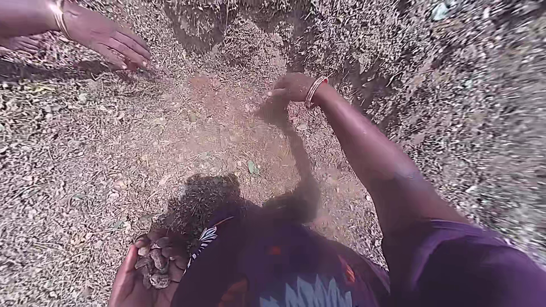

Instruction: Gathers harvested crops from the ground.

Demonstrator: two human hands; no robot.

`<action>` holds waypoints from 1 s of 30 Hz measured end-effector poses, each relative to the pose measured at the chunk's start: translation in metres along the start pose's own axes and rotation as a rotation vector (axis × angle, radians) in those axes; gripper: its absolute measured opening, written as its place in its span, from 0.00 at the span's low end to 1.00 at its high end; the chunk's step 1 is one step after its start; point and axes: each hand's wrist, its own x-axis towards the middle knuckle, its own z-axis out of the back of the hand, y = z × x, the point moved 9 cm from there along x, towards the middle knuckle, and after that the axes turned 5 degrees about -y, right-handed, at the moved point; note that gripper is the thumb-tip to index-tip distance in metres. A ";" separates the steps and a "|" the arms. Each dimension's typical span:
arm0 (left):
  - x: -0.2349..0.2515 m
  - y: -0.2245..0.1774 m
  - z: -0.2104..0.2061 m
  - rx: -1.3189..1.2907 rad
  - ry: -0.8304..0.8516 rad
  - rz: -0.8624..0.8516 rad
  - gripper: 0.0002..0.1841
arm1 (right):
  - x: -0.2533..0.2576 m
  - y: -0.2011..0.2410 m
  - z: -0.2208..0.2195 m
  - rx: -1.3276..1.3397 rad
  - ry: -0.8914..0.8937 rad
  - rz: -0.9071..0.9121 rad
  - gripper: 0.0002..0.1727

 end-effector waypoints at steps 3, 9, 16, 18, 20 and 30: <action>-0.001 -0.002 -0.009 0.111 0.006 -0.041 0.21 | 0.006 -0.007 -0.026 -0.118 0.045 0.046 0.24; -0.001 -0.002 -0.016 0.069 0.041 -0.018 0.24 | 0.014 0.009 -0.093 -0.160 0.094 0.147 0.28; 0.000 -0.002 -0.016 0.073 0.042 -0.006 0.24 | -0.030 -0.013 -0.099 -0.113 0.381 0.097 0.25; -0.002 -0.003 -0.018 0.055 0.009 -0.023 0.25 | -0.035 -0.025 -0.080 -0.304 0.358 -0.047 0.23; -0.001 -0.005 -0.015 0.092 0.005 -0.031 0.26 | -0.041 -0.015 -0.054 -0.450 0.340 -0.134 0.17; 0.010 -0.010 0.003 0.189 0.135 0.011 0.16 | -0.003 -0.004 -0.088 -0.137 -0.040 -0.012 0.25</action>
